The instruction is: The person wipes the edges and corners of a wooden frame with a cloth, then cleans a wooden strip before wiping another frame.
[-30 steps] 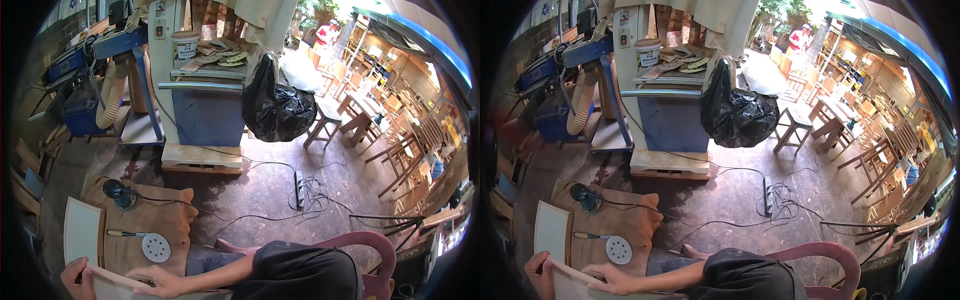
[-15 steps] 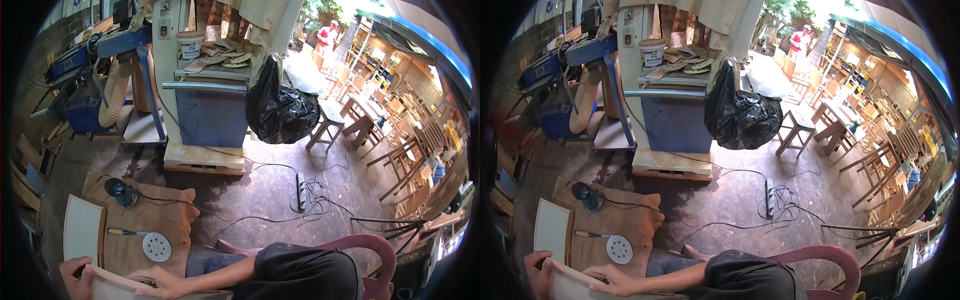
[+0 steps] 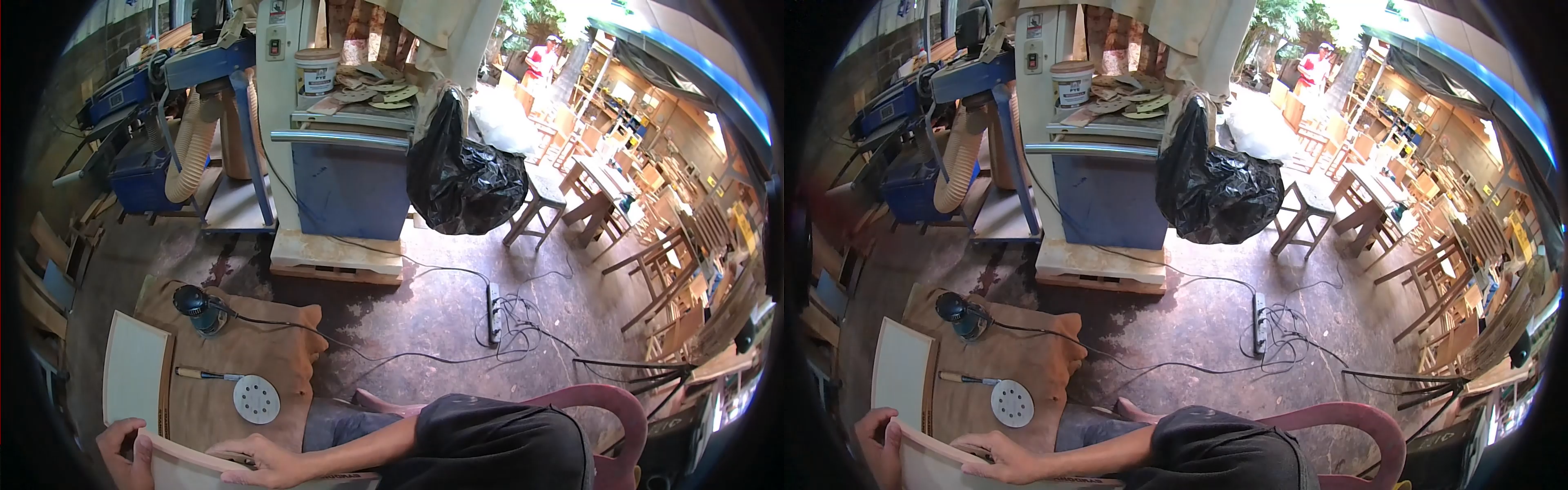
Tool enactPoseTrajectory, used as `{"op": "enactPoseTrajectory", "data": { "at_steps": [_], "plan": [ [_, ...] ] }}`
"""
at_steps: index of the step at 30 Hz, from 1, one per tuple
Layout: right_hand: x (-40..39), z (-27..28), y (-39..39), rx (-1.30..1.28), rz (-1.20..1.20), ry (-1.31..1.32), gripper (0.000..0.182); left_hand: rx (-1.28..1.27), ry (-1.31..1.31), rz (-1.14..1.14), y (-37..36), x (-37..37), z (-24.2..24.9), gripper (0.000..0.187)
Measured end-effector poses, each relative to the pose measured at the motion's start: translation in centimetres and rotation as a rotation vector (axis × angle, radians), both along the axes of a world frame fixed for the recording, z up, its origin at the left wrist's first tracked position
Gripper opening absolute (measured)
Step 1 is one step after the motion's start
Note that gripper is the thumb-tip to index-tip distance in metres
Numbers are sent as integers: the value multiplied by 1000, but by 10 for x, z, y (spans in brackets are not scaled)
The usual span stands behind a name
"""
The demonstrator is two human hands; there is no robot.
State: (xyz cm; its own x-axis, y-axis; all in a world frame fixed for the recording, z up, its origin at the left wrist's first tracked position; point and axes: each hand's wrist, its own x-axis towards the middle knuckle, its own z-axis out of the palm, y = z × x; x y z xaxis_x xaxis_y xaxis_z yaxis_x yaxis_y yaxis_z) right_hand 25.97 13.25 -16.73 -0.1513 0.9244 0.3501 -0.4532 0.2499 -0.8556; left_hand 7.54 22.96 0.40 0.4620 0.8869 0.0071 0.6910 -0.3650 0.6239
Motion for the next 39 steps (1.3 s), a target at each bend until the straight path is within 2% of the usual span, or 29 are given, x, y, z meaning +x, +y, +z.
{"op": "enactPoseTrajectory", "data": {
  "at_steps": [6,9,21,30,36,39],
  "plan": [
    [0,-1,1,-27,6,3,53,-50,-38,-109,1,10,3,28],
    [-1,-5,3,-22,-8,-16,54,144,79,-130,-1,9,4,28],
    [-5,-5,6,-12,-8,-33,53,524,-56,-251,-7,-10,-11,18],
    [-4,-5,4,-12,-21,13,54,687,-18,-206,-16,3,-19,14],
    [2,4,1,-70,5,-82,53,1036,89,-129,-23,7,-43,10],
    [1,8,0,-56,-19,-71,48,1085,96,-130,-22,3,-46,10]
  ]
}}
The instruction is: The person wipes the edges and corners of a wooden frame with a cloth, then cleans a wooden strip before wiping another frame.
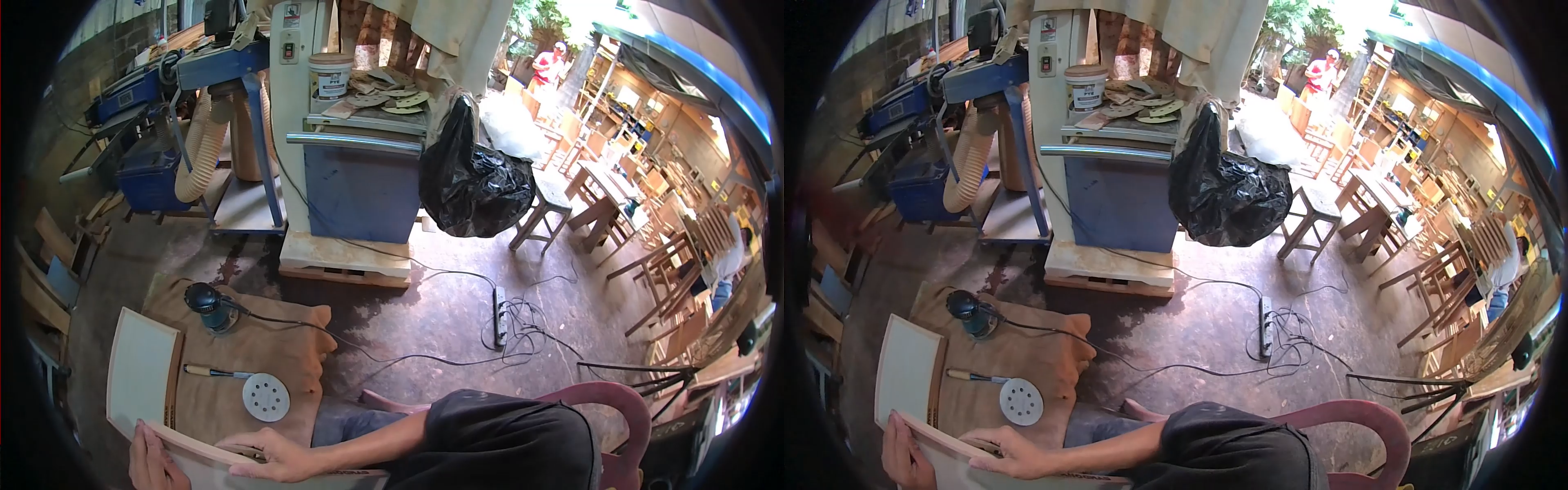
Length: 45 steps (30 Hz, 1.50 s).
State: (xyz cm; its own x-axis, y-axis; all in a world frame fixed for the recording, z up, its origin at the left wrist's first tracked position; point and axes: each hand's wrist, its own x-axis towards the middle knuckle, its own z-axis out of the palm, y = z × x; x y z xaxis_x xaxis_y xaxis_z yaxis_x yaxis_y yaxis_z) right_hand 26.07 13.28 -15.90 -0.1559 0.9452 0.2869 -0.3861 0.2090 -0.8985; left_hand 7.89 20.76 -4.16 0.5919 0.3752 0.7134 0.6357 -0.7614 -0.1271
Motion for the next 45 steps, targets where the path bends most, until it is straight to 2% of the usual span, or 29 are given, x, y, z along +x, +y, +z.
{"op": "enactPoseTrajectory", "data": {
  "at_steps": [6,9,12,15,18,21,24,30,33,36,45],
  "plan": [
    [-4,-1,0,-10,26,-46,52,43,-33,-11,-4,-2,-1,9],
    [-9,-6,-1,-6,70,11,53,54,-155,52,-19,10,0,9],
    [-13,1,-12,-37,-67,9,43,19,-222,82,-31,16,5,10],
    [-9,4,-13,5,-82,-30,43,-42,-276,121,-35,19,4,10],
    [-6,-2,-10,-13,87,36,54,-78,-283,157,-34,22,1,12],
    [-8,-6,-8,15,66,87,55,-14,-223,167,-32,25,0,13],
    [-8,0,-13,-2,-100,-6,44,-39,-252,150,-31,24,-1,13],
    [-10,-3,-11,13,-107,-74,45,-85,-283,198,-31,18,-4,13],
    [-12,-5,-11,3,-100,-49,46,-108,-328,191,-31,17,-5,13],
    [-13,-4,-11,-23,-71,22,46,-46,-266,185,-30,17,-3,13],
    [-16,-8,-10,-47,-80,1,46,-76,-283,208,-29,17,-6,12]
  ]
}}
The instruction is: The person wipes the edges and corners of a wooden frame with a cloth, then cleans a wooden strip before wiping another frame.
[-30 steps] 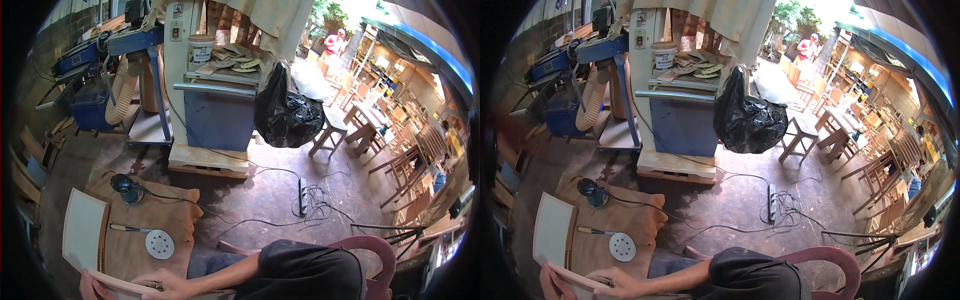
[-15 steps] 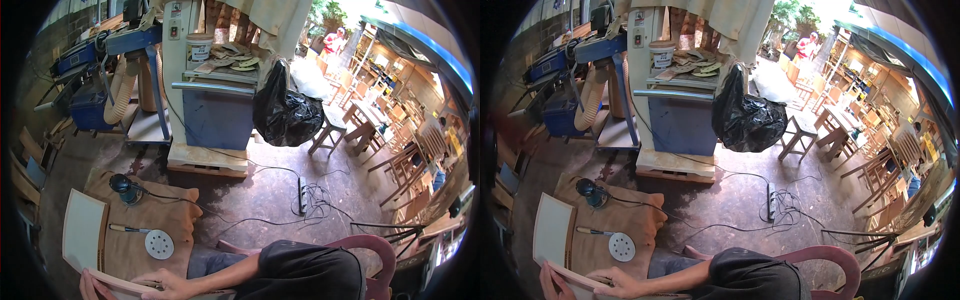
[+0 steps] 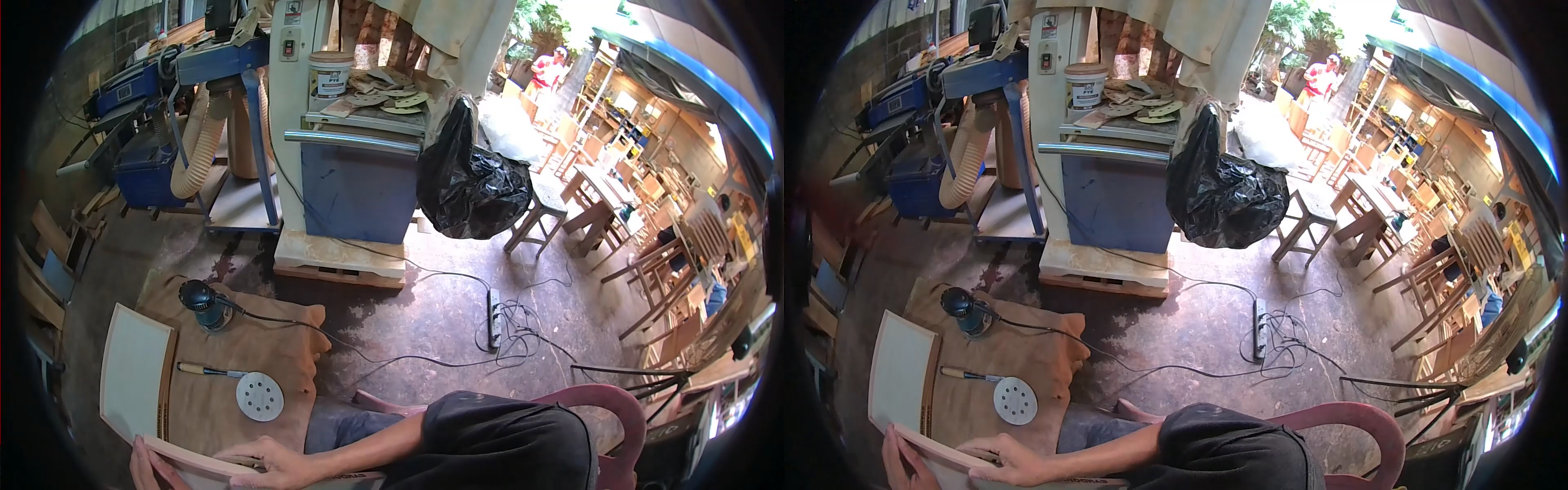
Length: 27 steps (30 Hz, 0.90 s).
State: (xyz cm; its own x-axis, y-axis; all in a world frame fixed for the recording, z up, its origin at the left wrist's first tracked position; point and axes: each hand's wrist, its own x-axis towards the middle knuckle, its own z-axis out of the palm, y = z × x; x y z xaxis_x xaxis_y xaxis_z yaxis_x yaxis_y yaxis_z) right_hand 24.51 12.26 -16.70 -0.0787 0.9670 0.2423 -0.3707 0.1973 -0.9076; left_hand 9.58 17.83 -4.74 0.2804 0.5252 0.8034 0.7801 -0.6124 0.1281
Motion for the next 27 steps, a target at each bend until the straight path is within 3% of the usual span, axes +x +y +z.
{"op": "enactPoseTrajectory", "data": {
  "at_steps": [3,12,15,21,24,27],
  "plan": [
    [2,-10,7,73,127,51,55,-16,-34,-12,0,0,-1,12],
    [2,-9,8,65,123,45,56,-44,58,-40,2,-7,4,13],
    [0,-5,8,83,118,69,56,-253,-68,-112,2,-20,9,14],
    [-1,14,5,83,-45,-11,34,-474,-144,-197,6,-39,26,16],
    [13,21,18,90,194,18,55,-488,-36,-190,4,-38,51,18],
    [34,50,39,145,232,-76,54,-525,-83,-135,5,-31,77,17]
  ]
}}
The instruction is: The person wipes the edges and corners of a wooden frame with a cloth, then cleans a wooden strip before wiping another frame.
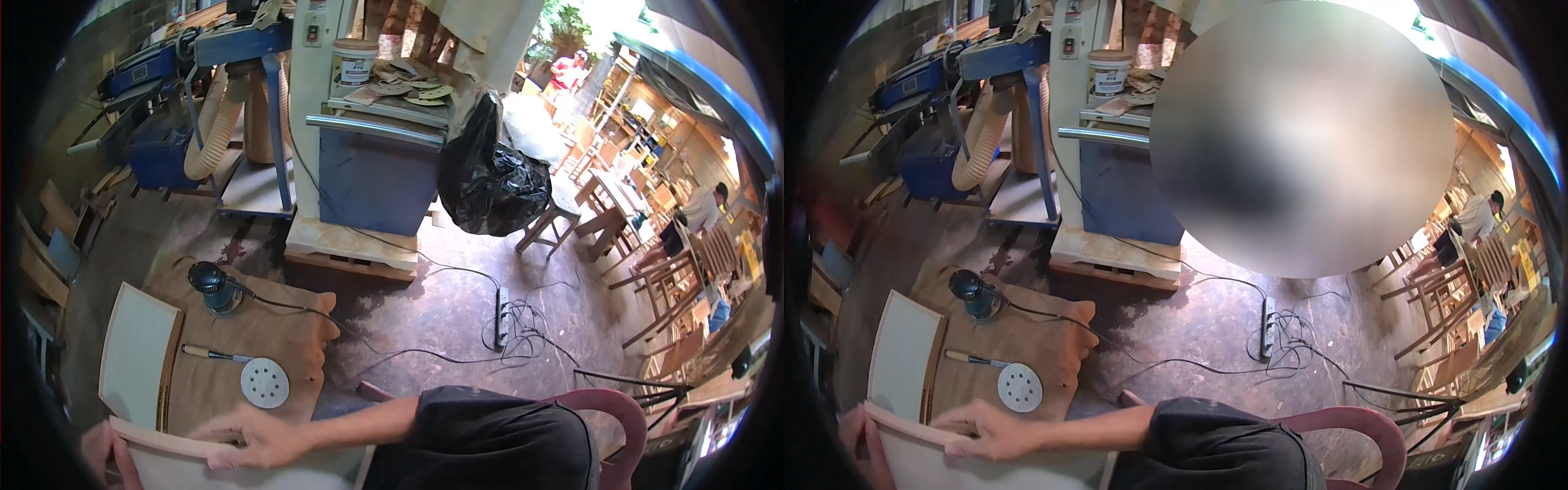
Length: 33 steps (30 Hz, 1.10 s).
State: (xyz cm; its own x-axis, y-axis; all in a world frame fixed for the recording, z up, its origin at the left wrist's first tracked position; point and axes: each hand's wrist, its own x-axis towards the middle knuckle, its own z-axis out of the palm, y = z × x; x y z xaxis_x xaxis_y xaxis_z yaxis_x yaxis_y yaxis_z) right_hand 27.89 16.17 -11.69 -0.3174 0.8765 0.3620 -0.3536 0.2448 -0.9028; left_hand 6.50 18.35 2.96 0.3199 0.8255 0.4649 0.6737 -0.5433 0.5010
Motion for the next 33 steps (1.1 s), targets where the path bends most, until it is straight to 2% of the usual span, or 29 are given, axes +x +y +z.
{"op": "enactPoseTrajectory", "data": {
  "at_steps": [3,5,6,7,8,9,10,11,12,14,15,19,23,27,30,33],
  "plan": [
    [13,17,24,98,67,-15,52,-115,65,165,-4,8,24,21],
    [12,16,36,176,72,5,50,-55,67,116,21,-44,-7,22],
    [16,17,38,172,41,-69,49,-28,75,103,26,-66,-21,25],
    [23,20,42,168,38,-132,48,-18,11,-20,25,-54,-14,18],
    [23,20,47,168,74,-176,48,115,31,-29,22,-42,-16,18],
    [21,14,53,245,-4,-215,48,241,79,-17,20,-32,-18,18],
    [25,20,56,155,66,-299,49,397,182,-11,18,-16,-12,16],
    [22,20,59,44,100,-360,47,249,92,-3,19,-11,-12,15],
    [16,20,59,-14,107,-302,44,306,37,-47,30,-23,-26,16],
    [-1,4,60,51,31,-286,41,75,-126,-63,32,-45,-40,22],
    [-8,8,58,-10,69,-270,39,70,-172,-43,36,-55,-51,23],
    [-29,8,54,38,131,-309,34,-68,-364,-65,29,-97,-82,28],
    [-43,-7,58,1,219,-276,33,-15,-466,-111,14,-116,-92,32],
    [-48,5,64,84,239,-361,32,-34,-547,-104,2,-116,-91,35],
    [-49,-1,73,7,204,-217,31,36,-493,-87,-2,-126,-97,35],
    [-39,-11,87,96,64,-358,29,76,-440,-21,-10,-131,-98,34]
  ]
}}
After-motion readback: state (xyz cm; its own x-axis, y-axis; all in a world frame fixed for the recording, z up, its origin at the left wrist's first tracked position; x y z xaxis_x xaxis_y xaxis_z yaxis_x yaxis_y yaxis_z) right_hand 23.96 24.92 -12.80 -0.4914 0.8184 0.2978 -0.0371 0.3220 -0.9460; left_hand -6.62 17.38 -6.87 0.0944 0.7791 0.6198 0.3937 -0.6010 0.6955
